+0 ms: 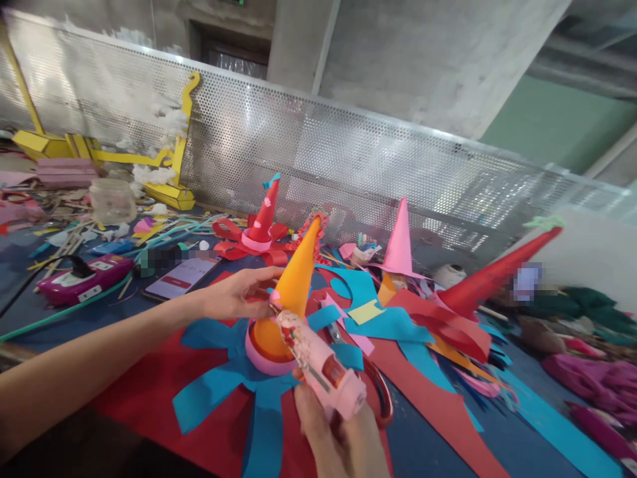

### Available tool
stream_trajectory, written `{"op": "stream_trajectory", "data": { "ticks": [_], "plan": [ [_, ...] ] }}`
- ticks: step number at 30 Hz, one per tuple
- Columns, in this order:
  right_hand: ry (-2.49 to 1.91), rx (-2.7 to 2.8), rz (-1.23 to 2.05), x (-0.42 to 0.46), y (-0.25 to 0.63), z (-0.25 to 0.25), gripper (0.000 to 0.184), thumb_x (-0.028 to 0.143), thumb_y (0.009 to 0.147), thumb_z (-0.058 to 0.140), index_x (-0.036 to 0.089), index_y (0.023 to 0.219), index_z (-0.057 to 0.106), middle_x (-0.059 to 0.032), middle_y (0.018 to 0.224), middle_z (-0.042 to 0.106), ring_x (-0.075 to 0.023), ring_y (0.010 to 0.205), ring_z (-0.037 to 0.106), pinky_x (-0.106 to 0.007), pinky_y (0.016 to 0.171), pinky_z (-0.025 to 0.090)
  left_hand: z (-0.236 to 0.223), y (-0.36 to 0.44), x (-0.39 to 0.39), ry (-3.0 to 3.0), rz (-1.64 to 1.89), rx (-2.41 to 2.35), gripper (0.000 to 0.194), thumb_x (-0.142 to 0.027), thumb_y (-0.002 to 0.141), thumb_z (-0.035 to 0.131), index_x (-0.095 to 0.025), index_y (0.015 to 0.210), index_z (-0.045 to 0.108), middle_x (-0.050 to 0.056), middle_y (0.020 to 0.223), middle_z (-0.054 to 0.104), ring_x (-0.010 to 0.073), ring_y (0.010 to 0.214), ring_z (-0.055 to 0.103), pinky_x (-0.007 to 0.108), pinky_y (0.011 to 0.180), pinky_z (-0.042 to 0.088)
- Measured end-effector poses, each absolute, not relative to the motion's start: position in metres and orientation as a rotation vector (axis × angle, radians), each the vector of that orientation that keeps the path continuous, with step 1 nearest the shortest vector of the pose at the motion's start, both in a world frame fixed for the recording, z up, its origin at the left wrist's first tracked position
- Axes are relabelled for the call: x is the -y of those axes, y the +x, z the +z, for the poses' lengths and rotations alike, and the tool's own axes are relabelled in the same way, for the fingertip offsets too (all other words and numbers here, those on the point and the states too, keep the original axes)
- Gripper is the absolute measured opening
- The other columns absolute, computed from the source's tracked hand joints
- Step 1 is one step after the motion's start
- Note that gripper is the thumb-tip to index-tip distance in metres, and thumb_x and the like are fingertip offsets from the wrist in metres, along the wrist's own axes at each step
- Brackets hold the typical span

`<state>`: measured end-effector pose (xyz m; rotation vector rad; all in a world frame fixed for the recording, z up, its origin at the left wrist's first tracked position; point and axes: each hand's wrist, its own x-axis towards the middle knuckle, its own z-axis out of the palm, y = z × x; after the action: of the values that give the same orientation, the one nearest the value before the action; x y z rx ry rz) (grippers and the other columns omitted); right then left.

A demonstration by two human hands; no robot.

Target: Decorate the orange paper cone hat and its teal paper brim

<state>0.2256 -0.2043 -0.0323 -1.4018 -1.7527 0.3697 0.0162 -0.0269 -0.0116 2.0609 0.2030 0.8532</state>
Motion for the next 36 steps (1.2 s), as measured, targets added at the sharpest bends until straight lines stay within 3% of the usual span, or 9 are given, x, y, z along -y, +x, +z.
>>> {"op": "stream_trajectory", "data": {
  "ticks": [7, 12, 15, 21, 25, 30, 36],
  "plan": [
    [-1.333, 1.745, 0.178, 0.213, 0.226, -0.043, 0.039, 0.051, 0.095, 0.049, 0.021, 0.080, 0.069, -0.0035, 0.058, 0.060, -0.0172, 0.050, 0.059, -0.023, 0.042, 0.049, -0.007, 0.021, 0.025, 1.947, 0.849, -0.235, 0.051, -0.026, 0.084, 0.068, -0.019, 0.132, 0.053, 0.011, 0.118, 0.067, 0.0259, 0.107, 0.065, 0.037, 0.084, 0.055],
    [-1.228, 1.768, -0.054, 0.213, 0.220, -0.036, 0.026, 0.032, 0.095, 0.055, 0.021, 0.118, 0.062, -0.0086, 0.094, 0.070, -0.0225, 0.084, 0.070, -0.029, 0.070, 0.059, -0.008, 0.022, 0.017, 1.969, 0.918, -0.304, 0.049, -0.030, 0.082, 0.070, -0.018, 0.128, 0.056, 0.012, 0.120, 0.065, 0.0268, 0.109, 0.062, 0.041, 0.090, 0.052],
    [-1.193, 1.821, -0.124, 0.212, 0.219, -0.032, 0.027, 0.023, 0.097, 0.051, 0.023, 0.123, 0.055, -0.0087, 0.107, 0.067, -0.0207, 0.096, 0.067, -0.029, 0.081, 0.057, -0.011, 0.021, 0.014, 1.961, 0.907, -0.295, 0.049, -0.030, 0.083, 0.069, -0.017, 0.128, 0.055, 0.012, 0.120, 0.065, 0.0262, 0.110, 0.062, 0.043, 0.094, 0.050],
    [-1.251, 1.752, -0.438, 0.214, 0.225, -0.036, 0.021, 0.028, 0.098, 0.051, 0.021, 0.118, 0.053, -0.0092, 0.103, 0.066, -0.0219, 0.089, 0.068, -0.030, 0.071, 0.057, -0.008, 0.021, 0.021, 1.975, 0.879, -0.356, 0.049, -0.030, 0.083, 0.068, -0.019, 0.129, 0.054, 0.009, 0.114, 0.066, 0.0230, 0.105, 0.062, 0.043, 0.094, 0.050],
    [-1.354, 1.728, -0.646, 0.215, 0.229, -0.035, 0.030, 0.039, 0.102, 0.039, 0.016, 0.117, 0.052, -0.0115, 0.093, 0.067, -0.0266, 0.082, 0.069, -0.036, 0.062, 0.058, -0.004, 0.023, 0.026, 2.005, 0.892, -0.378, 0.050, -0.030, 0.081, 0.069, -0.020, 0.127, 0.054, 0.009, 0.113, 0.065, 0.0233, 0.107, 0.061, 0.040, 0.093, 0.051],
    [-1.388, 1.722, -0.616, 0.216, 0.236, -0.030, 0.022, 0.031, 0.102, 0.041, 0.017, 0.108, 0.057, -0.0074, 0.082, 0.064, -0.0235, 0.072, 0.067, -0.032, 0.056, 0.054, -0.002, 0.021, 0.031, 2.013, 0.895, -0.408, 0.046, -0.029, 0.079, 0.070, -0.019, 0.123, 0.057, 0.006, 0.099, 0.067, 0.0231, 0.104, 0.063, 0.039, 0.092, 0.051],
    [-1.443, 1.746, -0.581, 0.214, 0.240, -0.031, 0.025, 0.031, 0.102, 0.038, 0.018, 0.108, 0.058, -0.0089, 0.086, 0.064, -0.0239, 0.076, 0.067, -0.032, 0.060, 0.053, -0.012, 0.013, 0.026, 1.997, 0.879, -0.398, 0.063, -0.029, 0.080, 0.071, -0.021, 0.137, 0.046, 0.011, 0.121, 0.064, 0.0260, 0.119, 0.058, 0.045, 0.099, 0.048]
  ]
}}
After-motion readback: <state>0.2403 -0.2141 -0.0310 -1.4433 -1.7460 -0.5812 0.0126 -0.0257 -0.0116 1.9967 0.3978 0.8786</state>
